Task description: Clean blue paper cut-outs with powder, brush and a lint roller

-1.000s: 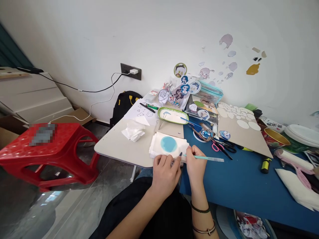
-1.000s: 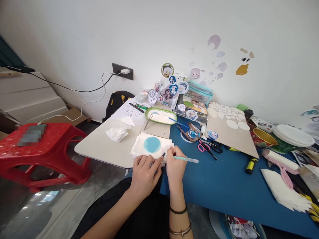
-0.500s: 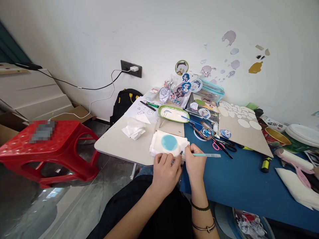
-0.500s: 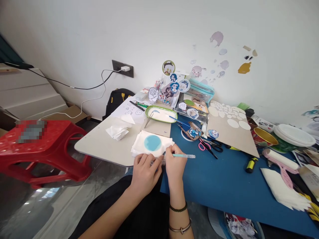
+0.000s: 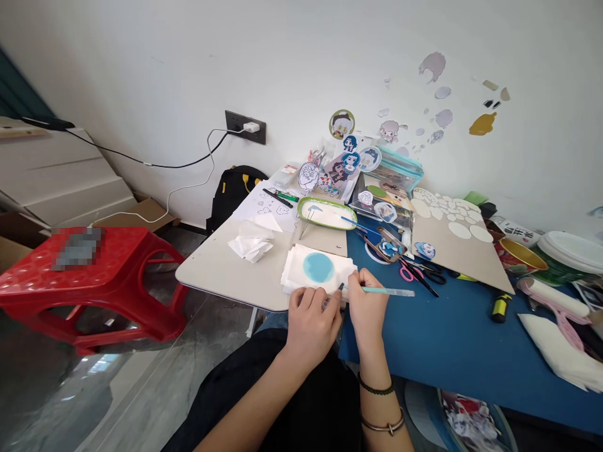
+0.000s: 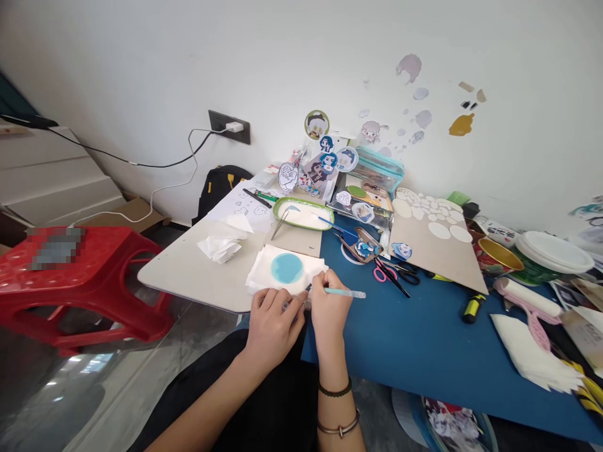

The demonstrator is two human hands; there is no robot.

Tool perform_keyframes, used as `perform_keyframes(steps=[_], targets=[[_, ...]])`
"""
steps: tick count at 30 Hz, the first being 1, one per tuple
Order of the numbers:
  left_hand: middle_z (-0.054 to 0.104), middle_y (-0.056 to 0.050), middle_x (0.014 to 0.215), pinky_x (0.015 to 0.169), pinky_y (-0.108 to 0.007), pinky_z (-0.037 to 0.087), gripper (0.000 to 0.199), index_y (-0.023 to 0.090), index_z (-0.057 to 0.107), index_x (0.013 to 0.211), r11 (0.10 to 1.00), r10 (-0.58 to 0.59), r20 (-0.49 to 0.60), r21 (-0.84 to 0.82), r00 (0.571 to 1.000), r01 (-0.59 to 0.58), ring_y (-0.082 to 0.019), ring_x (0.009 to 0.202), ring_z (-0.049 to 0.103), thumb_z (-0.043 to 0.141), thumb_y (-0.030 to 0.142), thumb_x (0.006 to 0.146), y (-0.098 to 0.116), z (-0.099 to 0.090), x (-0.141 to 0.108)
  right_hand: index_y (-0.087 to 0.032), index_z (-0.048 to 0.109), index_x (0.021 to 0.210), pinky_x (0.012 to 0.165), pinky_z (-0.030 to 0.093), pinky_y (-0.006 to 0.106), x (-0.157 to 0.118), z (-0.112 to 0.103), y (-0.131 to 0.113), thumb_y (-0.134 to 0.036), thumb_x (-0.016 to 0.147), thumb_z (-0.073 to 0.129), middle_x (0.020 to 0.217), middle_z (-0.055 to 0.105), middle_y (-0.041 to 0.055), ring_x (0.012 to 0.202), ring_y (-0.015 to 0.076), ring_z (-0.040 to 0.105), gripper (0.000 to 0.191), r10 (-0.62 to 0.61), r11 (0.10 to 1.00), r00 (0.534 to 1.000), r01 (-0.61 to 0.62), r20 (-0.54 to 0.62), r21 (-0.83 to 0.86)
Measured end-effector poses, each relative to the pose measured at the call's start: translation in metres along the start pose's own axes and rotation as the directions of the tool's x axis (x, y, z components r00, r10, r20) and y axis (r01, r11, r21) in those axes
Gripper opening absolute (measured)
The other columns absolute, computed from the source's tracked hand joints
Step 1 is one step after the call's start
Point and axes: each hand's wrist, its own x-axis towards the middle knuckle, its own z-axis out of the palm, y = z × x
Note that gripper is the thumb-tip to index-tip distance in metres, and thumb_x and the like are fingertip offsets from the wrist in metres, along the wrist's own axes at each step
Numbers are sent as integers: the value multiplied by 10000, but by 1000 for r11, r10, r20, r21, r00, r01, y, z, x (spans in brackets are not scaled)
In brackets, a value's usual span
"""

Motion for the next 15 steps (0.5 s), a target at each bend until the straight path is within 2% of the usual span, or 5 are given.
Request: perform_keyframes(steps=[15], targets=[[621, -55, 756, 756, -366, 369, 238, 173, 678, 1041, 1000, -2, -7, -7, 1000, 2, -207, 724, 515, 543, 157, 846, 0, 1, 0, -228, 238, 539, 482, 207, 249, -1, 0, -1, -252, 767, 459, 509, 203, -77, 518, 106, 205, 318, 26, 1000, 1000, -26, 4, -2]])
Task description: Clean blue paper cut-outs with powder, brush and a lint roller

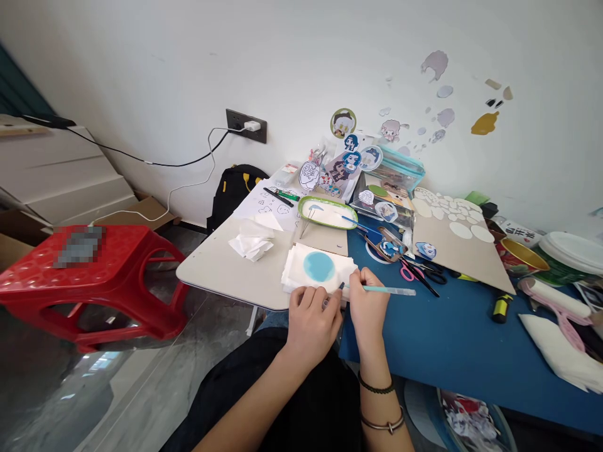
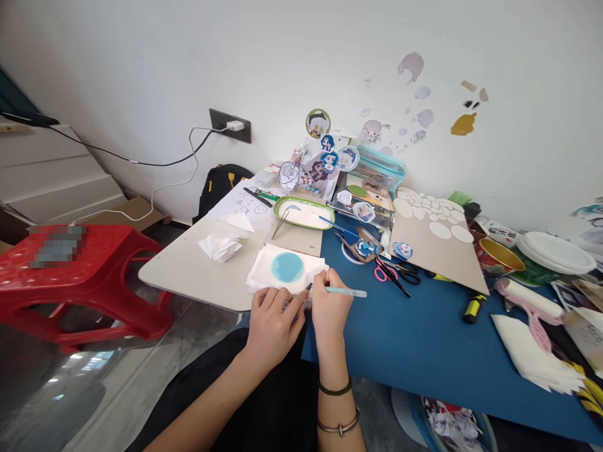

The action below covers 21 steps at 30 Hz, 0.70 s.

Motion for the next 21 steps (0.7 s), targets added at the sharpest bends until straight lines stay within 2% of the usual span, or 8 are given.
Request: perform_keyframes(steps=[21], targets=[[616, -49, 753, 752, -366, 371, 237, 176, 676, 1045, 1000, -3, 4, 3, 1000, 3, -206, 724, 518, 546, 162, 847, 0, 1, -1, -226, 248, 535, 480, 216, 244, 1, 1, 2, -257, 782, 468, 503, 210, -79, 508, 102, 209, 333, -12, 1000, 1000, 12, -9, 4]])
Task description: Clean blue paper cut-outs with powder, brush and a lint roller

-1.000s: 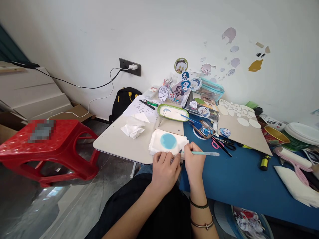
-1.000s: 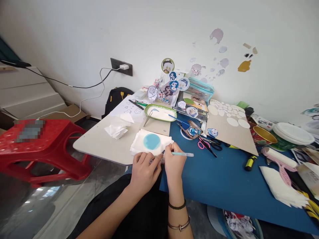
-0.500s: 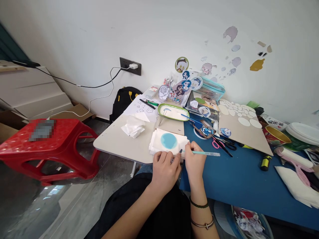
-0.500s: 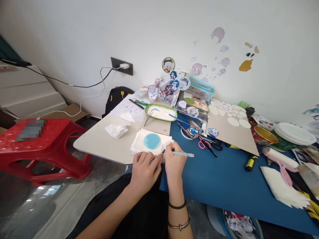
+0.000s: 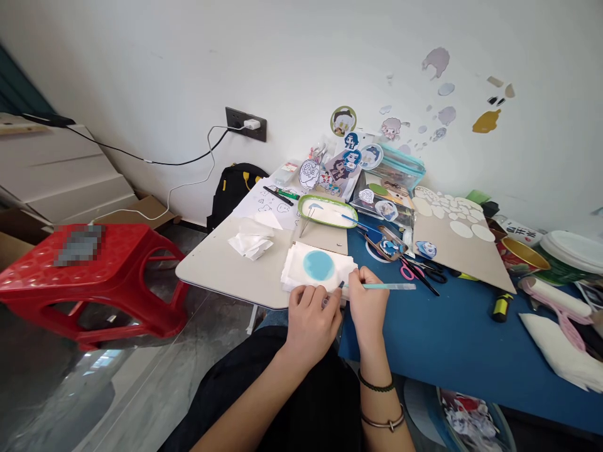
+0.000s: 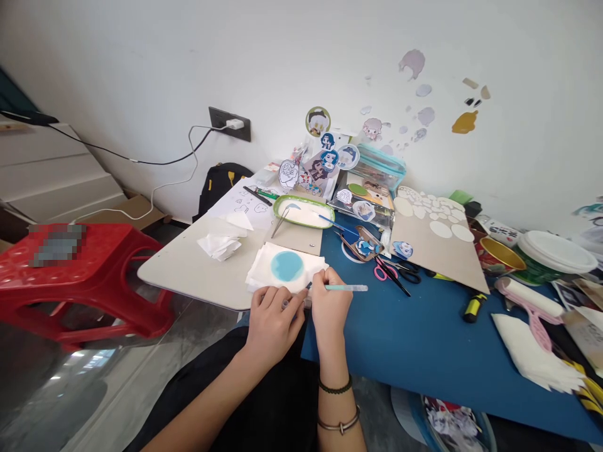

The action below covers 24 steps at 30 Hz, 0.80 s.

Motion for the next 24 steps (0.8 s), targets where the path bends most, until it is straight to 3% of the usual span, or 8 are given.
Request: perform_keyframes(steps=[24], targets=[[601, -40, 735, 755, -357, 375, 247, 181, 672, 1061, 1000, -20, 1, -14, 1000, 20, -198, 719, 508, 553, 168, 845, 0, -1, 0, -226, 208, 564, 466, 219, 244, -3, 1, 5, -290, 853, 484, 501, 191, -83, 482, 94, 208, 405, 76, 986, 997, -70, -34, 153]])
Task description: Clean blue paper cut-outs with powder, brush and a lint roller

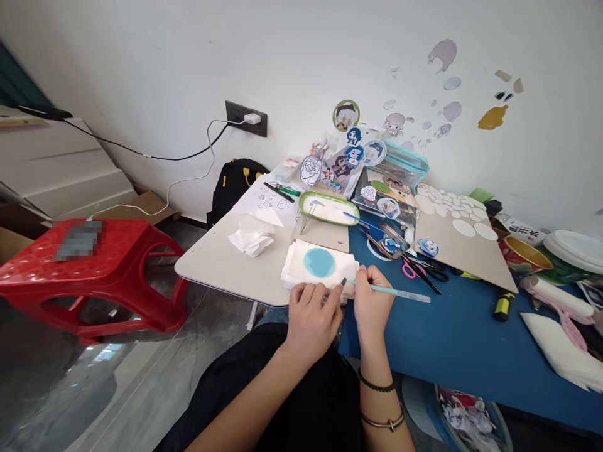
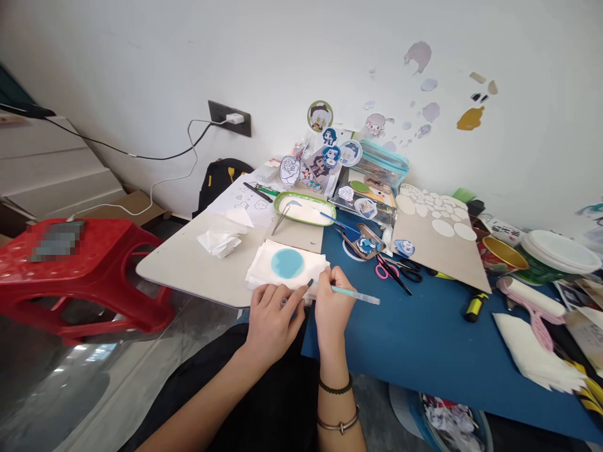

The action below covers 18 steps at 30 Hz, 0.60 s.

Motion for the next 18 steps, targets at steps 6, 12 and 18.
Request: perform_keyframes(steps=[6, 12, 18], targets=[[607, -44, 753, 754, -362, 366, 276, 190, 659, 1104, 1000, 9, 8, 19, 1000, -9, -200, 725, 516, 547, 177, 851, 0, 0, 1, -227, 205, 568, 464, 218, 241, 0, -1, 0, -295, 855, 485, 504, 197, -83, 485, 92, 214, 406, 5, 1000, 1000, -5, 5, 5], [608, -47, 748, 743, -369, 360, 251, 184, 671, 1065, 999, 24, 5, 43, 1000, -24, -208, 727, 524, 552, 169, 844, 1, 0, 3, -228, 213, 553, 460, 215, 244, 0, -2, -3, -285, 840, 477, 493, 195, -83, 478, 91, 211, 394, -20, 999, 999, 22, 47, -36], [612, -48, 747, 749, -366, 362, 256, 173, 671, 1069, 998, 35, -3, 54, 999, -35, -206, 724, 519, 553, 163, 841, 1, 1, 3, -220, 254, 527, 488, 215, 251, 3, -1, -5, -252, 797, 486, 492, 214, -81, 496, 96, 217, 357, -53, 992, 997, 58, 53, -113]])
